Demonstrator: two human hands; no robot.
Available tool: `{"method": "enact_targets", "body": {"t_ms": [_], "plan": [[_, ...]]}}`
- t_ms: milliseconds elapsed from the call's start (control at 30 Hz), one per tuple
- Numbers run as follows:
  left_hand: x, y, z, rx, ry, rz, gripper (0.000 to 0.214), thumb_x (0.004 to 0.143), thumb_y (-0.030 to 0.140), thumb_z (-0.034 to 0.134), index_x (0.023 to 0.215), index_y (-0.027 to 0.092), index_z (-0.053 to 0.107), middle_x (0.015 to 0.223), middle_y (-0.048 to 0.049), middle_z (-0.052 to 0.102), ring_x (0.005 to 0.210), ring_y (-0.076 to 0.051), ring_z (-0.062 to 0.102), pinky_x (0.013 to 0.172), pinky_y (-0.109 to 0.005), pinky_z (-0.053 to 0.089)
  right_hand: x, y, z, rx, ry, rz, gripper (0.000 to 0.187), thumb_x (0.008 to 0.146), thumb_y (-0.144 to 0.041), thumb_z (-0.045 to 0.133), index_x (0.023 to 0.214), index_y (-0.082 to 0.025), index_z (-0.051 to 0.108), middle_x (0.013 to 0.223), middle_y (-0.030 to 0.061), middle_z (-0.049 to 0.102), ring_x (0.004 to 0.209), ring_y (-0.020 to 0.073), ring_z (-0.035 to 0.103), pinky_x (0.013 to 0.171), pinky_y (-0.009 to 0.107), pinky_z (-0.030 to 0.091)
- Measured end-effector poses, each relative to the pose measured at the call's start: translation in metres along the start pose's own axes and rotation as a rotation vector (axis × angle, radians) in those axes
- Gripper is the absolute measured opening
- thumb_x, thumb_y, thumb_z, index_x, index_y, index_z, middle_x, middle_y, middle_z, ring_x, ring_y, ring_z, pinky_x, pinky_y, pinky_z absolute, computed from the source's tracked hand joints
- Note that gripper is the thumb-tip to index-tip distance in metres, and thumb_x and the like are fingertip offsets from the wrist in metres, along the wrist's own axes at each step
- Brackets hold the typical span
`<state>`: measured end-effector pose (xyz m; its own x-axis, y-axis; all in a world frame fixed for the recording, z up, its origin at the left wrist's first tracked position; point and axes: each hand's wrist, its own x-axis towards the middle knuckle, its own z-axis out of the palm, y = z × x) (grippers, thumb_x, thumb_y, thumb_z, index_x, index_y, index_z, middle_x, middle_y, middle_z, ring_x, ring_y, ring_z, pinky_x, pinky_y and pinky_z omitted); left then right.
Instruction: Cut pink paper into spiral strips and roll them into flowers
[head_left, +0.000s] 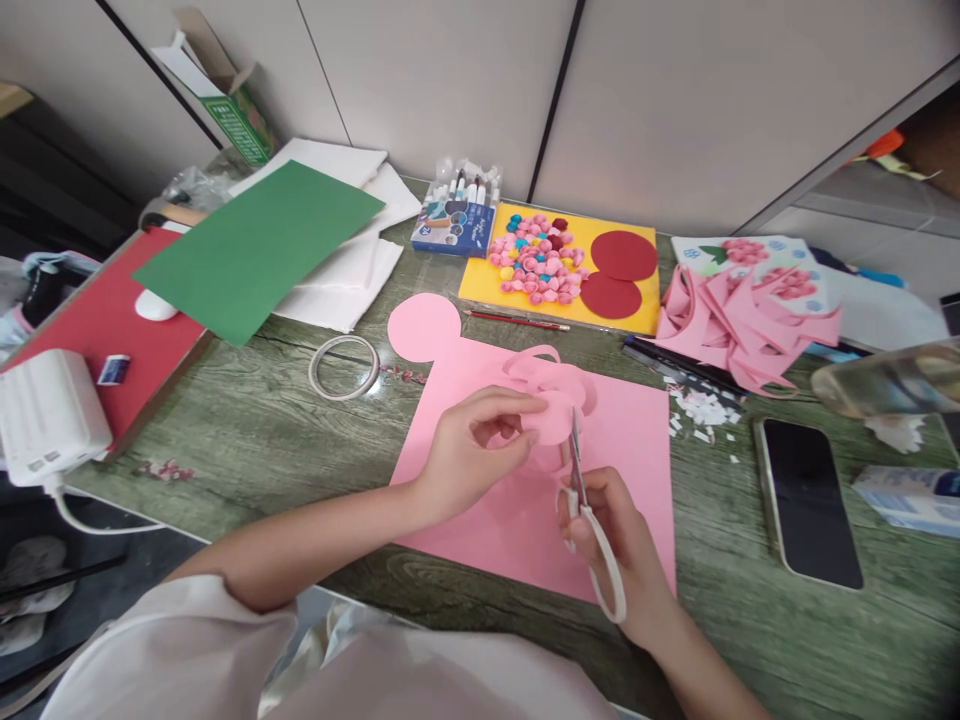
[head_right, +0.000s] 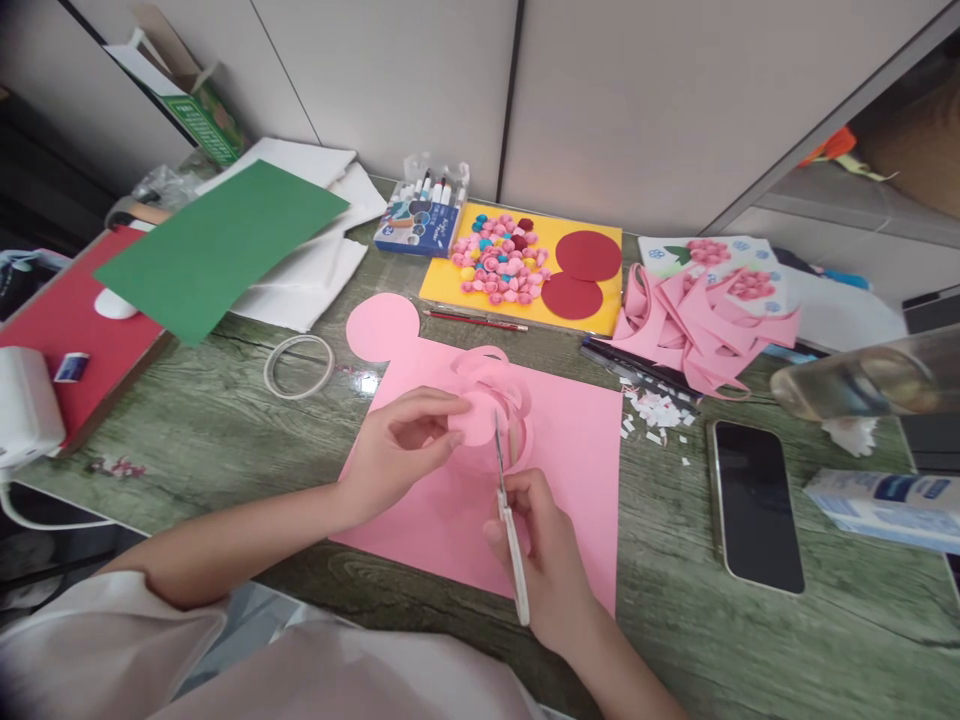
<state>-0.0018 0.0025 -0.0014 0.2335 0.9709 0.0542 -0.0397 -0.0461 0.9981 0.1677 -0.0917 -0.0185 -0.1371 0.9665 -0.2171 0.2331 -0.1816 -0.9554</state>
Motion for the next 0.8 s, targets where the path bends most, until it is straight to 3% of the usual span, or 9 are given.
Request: {"method": "enact_targets", "body": {"t_ms": [300,567,800], "plan": [[-0.0010,0.0022,0.0002,0.032,-0.005,-0.025,0.023,0.071,0.007,0.064,0.090,0.017,0.071,0.089,-0.0072,0.068,0.076,-0.012,0.058,0.066,-0.024,0.048,0.0001,0.0020,0.0008,0.009,-0.005,0.024,0.031,0.090,-0.052,0.043,0.102,-0.024,0.041,0.076,-0.0012,0.049,0.066,0.0147,0.043,0.059,0.028,0.035],[0.0019,0.0054,-0.0016,0.000,0.025,0.001,0.014,0.071,0.008,0.063,0.076,0.017,0.072,0.082,-0.0063,0.070,0.079,-0.014,0.063,0.071,-0.025,0.051,-0.0001,0.0018,0.0003,-0.002,-0.003,0.030,0.028,0.091,-0.048,0.044,0.104,-0.023,0.042,0.074,-0.0012,0.048,0.063,0.0147,0.043,0.056,0.027,0.035],[0.0025,0.0000,-0.0033,0.017,0.052,0.017,0.017,0.072,0.007,0.062,0.079,0.019,0.073,0.085,-0.0056,0.071,0.081,-0.014,0.063,0.070,-0.024,0.050,-0.0003,0.0040,0.0001,-0.021,0.003,0.025,0.025,0.091,-0.045,0.045,0.103,-0.023,0.044,0.074,-0.0014,0.050,0.063,0.0140,0.045,0.057,0.027,0.037]]}}
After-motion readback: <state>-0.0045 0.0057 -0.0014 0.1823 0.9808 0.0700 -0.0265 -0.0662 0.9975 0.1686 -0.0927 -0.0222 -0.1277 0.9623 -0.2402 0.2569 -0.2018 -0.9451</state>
